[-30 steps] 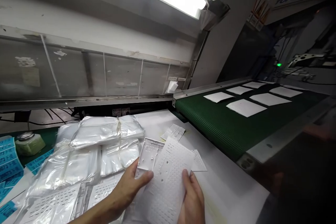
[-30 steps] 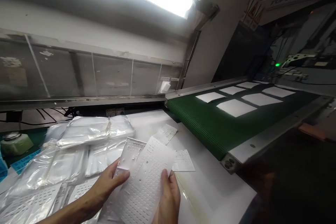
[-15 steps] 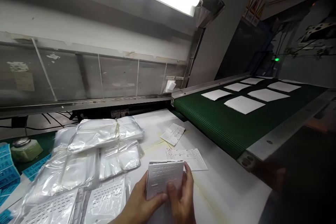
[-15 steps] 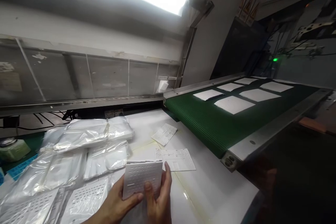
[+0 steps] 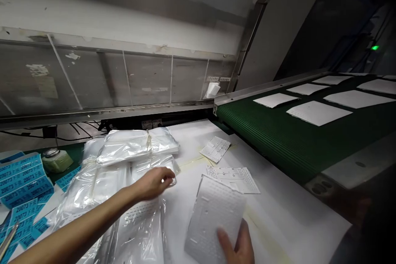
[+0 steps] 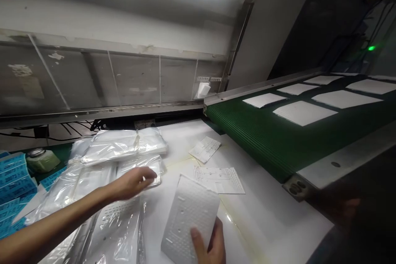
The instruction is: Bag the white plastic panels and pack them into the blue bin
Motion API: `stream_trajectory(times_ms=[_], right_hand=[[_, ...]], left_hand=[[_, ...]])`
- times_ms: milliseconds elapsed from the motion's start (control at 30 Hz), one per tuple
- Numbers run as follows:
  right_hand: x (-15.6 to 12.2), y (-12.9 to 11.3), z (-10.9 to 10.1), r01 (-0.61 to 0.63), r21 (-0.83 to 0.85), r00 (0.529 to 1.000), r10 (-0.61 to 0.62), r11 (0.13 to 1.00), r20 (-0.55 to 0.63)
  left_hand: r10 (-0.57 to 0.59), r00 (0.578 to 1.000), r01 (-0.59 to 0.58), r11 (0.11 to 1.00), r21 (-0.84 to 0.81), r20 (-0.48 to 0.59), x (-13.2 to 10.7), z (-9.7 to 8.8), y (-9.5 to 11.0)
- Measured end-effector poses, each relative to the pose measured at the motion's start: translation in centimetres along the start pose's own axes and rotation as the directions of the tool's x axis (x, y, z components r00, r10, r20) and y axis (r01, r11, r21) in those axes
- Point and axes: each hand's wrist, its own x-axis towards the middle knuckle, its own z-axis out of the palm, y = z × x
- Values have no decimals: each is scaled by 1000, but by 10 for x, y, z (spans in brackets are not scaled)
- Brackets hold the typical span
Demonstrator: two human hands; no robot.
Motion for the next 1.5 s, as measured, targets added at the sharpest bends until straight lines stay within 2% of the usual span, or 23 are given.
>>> stream_trajectory(times_ms=[100, 200, 300, 400, 567, 700, 800, 900, 967, 1067, 1200, 1333, 1433, 1500], right_hand=[[9, -5, -2, -34, 50, 999, 35, 998, -14], [13, -2, 0, -58, 88, 998, 59, 994, -3], [15, 2, 0, -48, 113, 998, 43, 993, 43], [15, 1, 0, -82, 118, 995, 75, 990, 69], [15, -1, 0, -99, 171, 995, 92, 980, 45], [15, -3, -2, -110, 210, 993, 96, 971, 75], [17, -11, -4, -167, 245, 980, 134, 955, 146], [28, -26, 1, -252, 205, 938, 186, 946, 293], [44, -38, 13, -297, 90, 874, 233, 951, 425], [78, -49, 44, -318, -48, 766, 287, 947, 575], [120, -48, 97, -299, -136, 690, 312, 945, 653], [136, -37, 134, -265, -205, 682, 333, 942, 651], [134, -31, 142, -241, -201, 699, 313, 950, 643], [131, -28, 143, -231, -194, 710, 302, 953, 636]], left_hand=[[-149, 982, 163, 978, 127, -113, 39, 10, -25], [-253, 953, 285, 935, 210, -167, 65, 27, -42], [-298, 938, 334, 914, 231, -174, 76, 39, -52], [-300, 939, 329, 924, 192, -167, 77, 43, -58], [-285, 939, 300, 953, 52, -193, 71, 37, -59], [-337, 923, 312, 938, -148, -187, 62, 24, -54], [-364, 921, 297, 885, -358, -135, 52, 13, -51], [-360, 925, 236, 796, -558, -121, 42, 1, -50], [-367, 921, 198, 728, -656, -130, 35, -5, -49], [-399, 906, 166, 639, -751, -139, 26, -13, -48], [-458, 876, 151, 560, -814, -152, 13, -20, -42], [-467, 864, 88, 509, -856, -189, -5, -34, -32], [-474, 851, 38, 484, -874, -226, -21, -47, -25], [-504, 825, 2, 457, -889, -257, -32, -55, -22]])
